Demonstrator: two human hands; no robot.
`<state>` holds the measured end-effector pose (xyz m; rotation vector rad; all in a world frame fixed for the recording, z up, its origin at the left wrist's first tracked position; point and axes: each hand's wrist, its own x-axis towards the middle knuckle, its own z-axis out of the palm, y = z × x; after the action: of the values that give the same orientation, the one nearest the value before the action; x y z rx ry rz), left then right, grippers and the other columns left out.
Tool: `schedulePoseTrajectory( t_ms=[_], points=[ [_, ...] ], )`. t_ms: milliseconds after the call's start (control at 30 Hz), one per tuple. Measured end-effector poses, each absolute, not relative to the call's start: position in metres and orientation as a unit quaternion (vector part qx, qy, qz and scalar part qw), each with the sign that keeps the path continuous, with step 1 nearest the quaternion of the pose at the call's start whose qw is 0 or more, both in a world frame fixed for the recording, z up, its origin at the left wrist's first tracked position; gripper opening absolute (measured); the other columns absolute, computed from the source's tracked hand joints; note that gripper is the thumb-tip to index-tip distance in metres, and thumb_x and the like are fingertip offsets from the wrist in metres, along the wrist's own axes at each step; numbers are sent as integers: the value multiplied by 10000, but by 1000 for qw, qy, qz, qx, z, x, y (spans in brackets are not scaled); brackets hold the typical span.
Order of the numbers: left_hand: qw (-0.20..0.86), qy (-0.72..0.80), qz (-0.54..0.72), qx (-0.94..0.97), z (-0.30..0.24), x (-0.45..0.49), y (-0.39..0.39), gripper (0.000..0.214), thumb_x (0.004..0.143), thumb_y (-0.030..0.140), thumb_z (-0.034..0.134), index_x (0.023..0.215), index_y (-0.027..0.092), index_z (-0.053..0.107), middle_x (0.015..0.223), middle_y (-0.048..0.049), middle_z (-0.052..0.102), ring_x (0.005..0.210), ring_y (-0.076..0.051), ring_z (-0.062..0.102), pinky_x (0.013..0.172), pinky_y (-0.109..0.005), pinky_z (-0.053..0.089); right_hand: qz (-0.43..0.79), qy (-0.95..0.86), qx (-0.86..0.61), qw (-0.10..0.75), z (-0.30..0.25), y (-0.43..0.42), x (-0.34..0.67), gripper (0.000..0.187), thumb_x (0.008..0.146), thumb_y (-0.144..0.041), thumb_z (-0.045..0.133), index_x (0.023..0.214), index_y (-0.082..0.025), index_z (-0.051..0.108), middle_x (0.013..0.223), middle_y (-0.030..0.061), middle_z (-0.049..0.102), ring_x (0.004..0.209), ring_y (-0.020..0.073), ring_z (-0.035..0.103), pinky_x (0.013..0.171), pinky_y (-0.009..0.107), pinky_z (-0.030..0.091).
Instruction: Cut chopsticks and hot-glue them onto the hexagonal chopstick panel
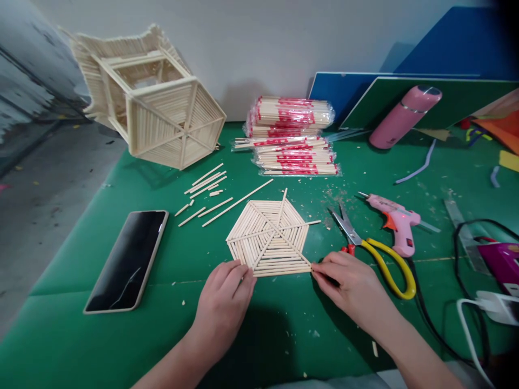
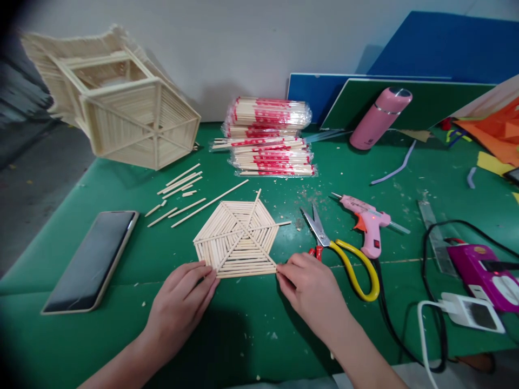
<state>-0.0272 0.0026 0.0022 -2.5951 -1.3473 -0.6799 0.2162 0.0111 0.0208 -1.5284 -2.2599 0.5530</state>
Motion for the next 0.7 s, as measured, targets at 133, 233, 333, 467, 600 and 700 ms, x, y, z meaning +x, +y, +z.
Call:
schedulePoseTrajectory(
  t_ms=[133,233,333,467,600,700],
  points=[
    [48,-448,-219,-865,-1,-30,1,202,863,127,389,865,120,591,839,-56,608,852,-190,531,754,-364,486,185,-806,-534,177,20,14,215,177,798,-177,494,777,-191,669,661,16,585,631,125,525,610,246,407],
    [48,-448,-218,-866,-1,-31,1,183,850,126,409,867,125,591,840,-53,607,850,-197,529,750,-364,483,178,-808,-533,176,20,14,214,181,796,-175,491,760,-189,668,654,16,582,630,124,524,601,242,403],
    [53,-450,-213,-866,0,-30,1,164,838,132,431,868,134,592,842,-51,608,855,-204,529,756,-364,474,176,-809,-533,175,20,13,214,179,793,-171,494,750,-187,668,649,16,580,627,124,521,592,241,399],
    [54,-456,-201,-865,2,-29,2,156,831,140,444,836,141,600,823,-44,613,839,-204,534,754,-352,461,174,-809,-534,176,21,14,213,177,790,-167,496,743,-180,667,639,18,573,617,127,515,584,244,398],
    [57,-454,-196,-867,3,-28,2,193,844,148,418,824,138,609,811,-48,621,828,-206,536,748,-349,449,174,-809,-533,178,21,14,212,190,792,-168,488,744,-182,671,625,18,567,603,126,511,585,246,401],
    [59,-459,-189,-866,4,-29,2,204,845,150,414,825,147,616,808,-46,624,829,-201,539,753,-346,442,171,-808,-534,181,21,14,212,197,796,-177,481,747,-182,672,626,20,566,599,123,510,580,241,402]
  ],
)
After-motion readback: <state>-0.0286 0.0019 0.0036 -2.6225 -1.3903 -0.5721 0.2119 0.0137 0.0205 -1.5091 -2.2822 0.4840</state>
